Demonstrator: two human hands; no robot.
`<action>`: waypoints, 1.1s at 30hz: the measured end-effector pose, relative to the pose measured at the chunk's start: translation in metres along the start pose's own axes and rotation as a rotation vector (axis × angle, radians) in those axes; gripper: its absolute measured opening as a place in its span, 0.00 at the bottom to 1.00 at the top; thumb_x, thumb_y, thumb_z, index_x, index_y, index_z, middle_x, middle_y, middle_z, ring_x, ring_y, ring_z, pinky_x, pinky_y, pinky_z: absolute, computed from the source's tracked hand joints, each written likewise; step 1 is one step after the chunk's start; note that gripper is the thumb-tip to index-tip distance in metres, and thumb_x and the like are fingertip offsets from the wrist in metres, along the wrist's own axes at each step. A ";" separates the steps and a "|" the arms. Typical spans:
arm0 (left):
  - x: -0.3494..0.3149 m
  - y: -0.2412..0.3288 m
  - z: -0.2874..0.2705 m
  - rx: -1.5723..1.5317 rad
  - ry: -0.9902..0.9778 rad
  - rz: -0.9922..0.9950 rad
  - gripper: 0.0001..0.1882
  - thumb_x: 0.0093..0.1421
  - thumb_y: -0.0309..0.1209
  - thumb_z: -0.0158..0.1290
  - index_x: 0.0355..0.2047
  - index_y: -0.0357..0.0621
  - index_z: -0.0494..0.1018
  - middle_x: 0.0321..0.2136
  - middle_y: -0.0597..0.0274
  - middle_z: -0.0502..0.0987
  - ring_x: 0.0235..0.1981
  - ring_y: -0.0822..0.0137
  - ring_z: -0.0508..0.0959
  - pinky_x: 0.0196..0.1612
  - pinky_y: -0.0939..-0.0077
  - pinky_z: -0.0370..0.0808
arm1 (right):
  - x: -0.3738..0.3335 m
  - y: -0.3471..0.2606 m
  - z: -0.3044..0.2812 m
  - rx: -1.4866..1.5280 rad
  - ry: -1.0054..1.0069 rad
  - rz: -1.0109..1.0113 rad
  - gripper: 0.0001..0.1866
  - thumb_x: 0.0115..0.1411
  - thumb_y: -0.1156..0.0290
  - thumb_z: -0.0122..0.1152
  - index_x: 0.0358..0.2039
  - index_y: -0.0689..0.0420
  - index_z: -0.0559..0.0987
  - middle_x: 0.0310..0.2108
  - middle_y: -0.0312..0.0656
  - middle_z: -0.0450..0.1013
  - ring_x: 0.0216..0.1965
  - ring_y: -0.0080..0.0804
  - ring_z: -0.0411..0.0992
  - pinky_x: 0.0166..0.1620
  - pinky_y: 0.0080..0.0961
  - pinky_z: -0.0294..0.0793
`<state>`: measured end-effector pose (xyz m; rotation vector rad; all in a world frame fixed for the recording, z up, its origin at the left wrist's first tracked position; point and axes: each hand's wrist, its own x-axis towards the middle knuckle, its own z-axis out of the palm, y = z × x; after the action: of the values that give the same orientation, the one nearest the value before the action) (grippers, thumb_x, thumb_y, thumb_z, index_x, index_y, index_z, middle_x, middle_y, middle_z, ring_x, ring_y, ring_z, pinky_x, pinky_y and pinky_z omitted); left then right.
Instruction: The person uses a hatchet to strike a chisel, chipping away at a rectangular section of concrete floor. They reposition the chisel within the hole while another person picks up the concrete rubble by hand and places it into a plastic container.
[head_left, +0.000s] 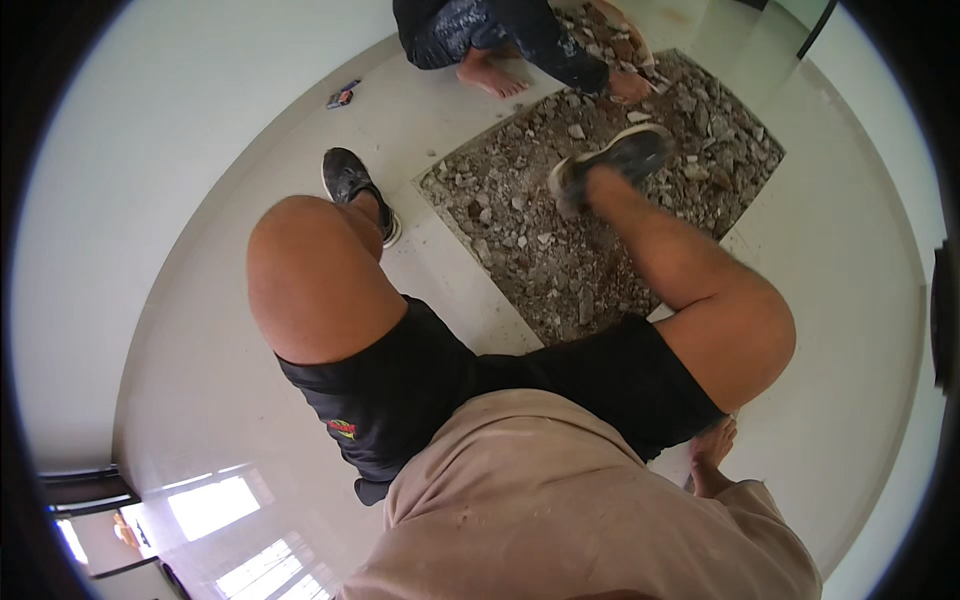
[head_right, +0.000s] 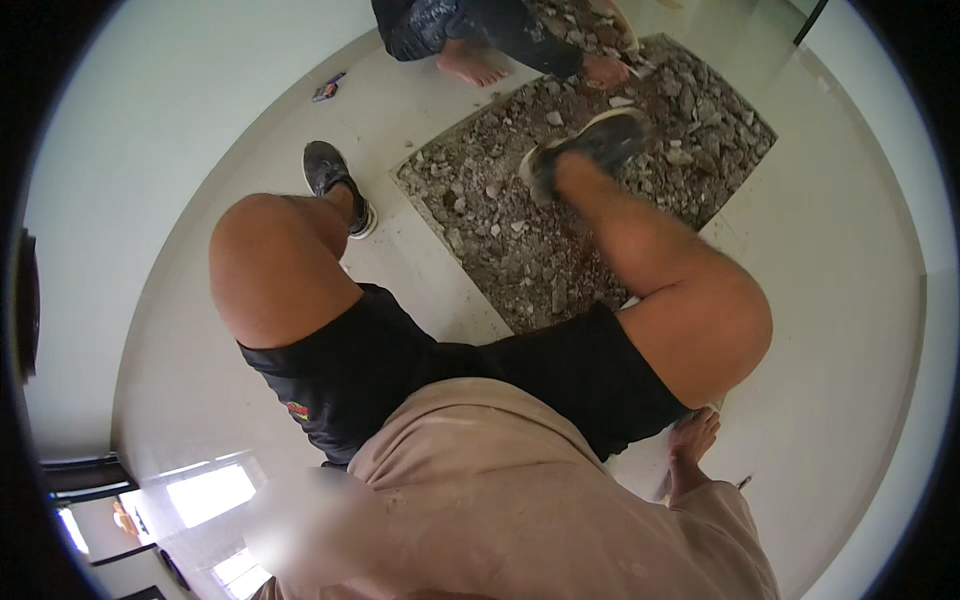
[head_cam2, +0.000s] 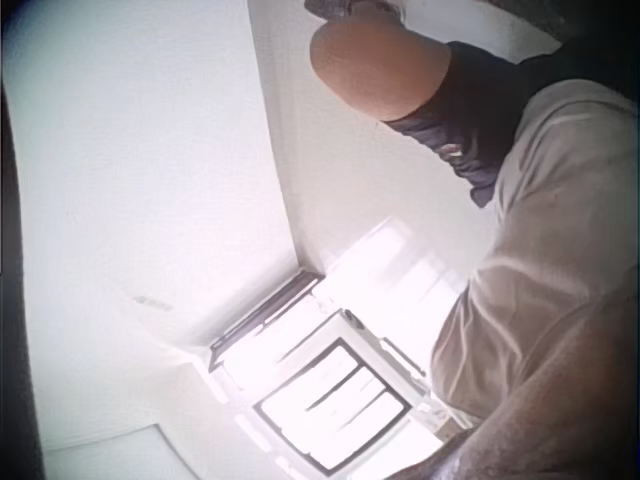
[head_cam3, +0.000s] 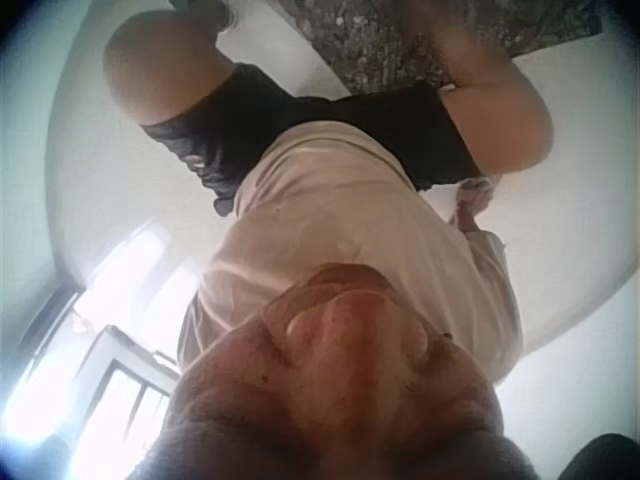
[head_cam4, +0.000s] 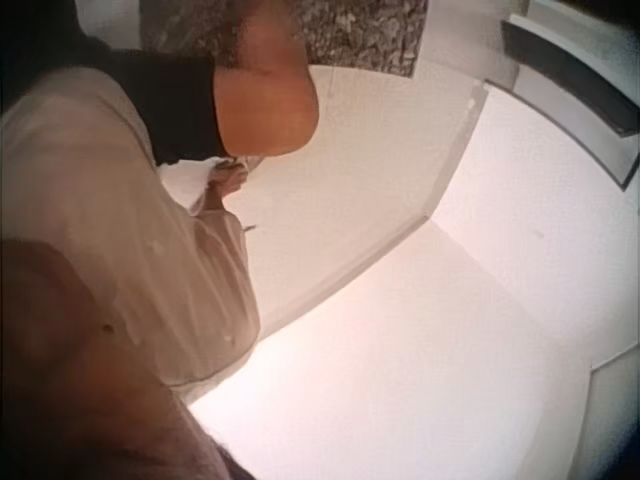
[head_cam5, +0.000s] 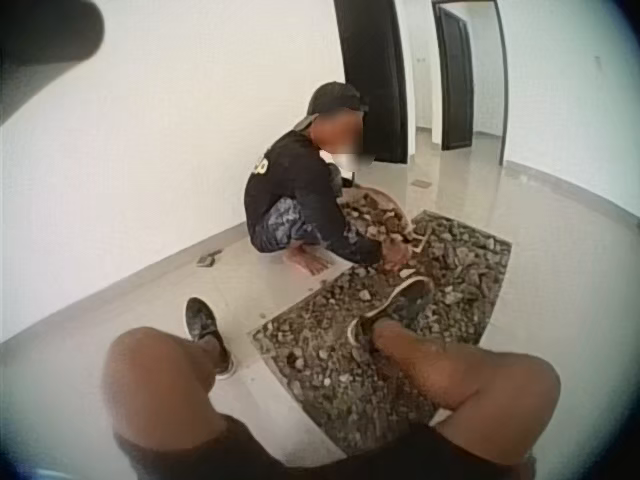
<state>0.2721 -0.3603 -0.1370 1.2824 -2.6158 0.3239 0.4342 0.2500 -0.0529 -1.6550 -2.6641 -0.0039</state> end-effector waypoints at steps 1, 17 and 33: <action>0.009 0.004 0.001 -0.004 -0.016 0.013 0.23 0.66 0.43 0.47 0.58 0.48 0.67 0.48 0.54 0.74 0.49 0.50 0.74 0.53 0.51 0.68 | 0.000 0.002 0.003 -0.022 0.017 -0.007 0.13 0.65 0.62 0.49 0.42 0.59 0.68 0.47 0.54 0.68 0.52 0.56 0.67 0.52 0.52 0.70; 0.196 0.099 -0.030 -1.220 -0.759 -0.001 0.23 0.66 0.41 0.49 0.57 0.45 0.68 0.46 0.53 0.75 0.48 0.49 0.74 0.51 0.54 0.69 | 0.008 0.019 0.024 -0.021 0.014 0.046 0.18 0.68 0.54 0.52 0.39 0.59 0.68 0.43 0.53 0.68 0.48 0.57 0.69 0.49 0.52 0.72; 0.296 0.436 -0.382 -1.644 -0.626 0.609 0.11 0.72 0.39 0.50 0.37 0.50 0.63 0.29 0.60 0.75 0.32 0.69 0.72 0.39 0.69 0.70 | 0.003 -0.023 -0.024 0.978 -0.069 0.909 0.26 0.70 0.50 0.53 0.46 0.66 0.75 0.31 0.47 0.74 0.29 0.35 0.74 0.29 0.28 0.74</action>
<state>-0.2176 -0.2122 0.2657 -0.0521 -2.2144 -1.9270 0.4125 0.2426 -0.0291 -2.1382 -1.2341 1.1156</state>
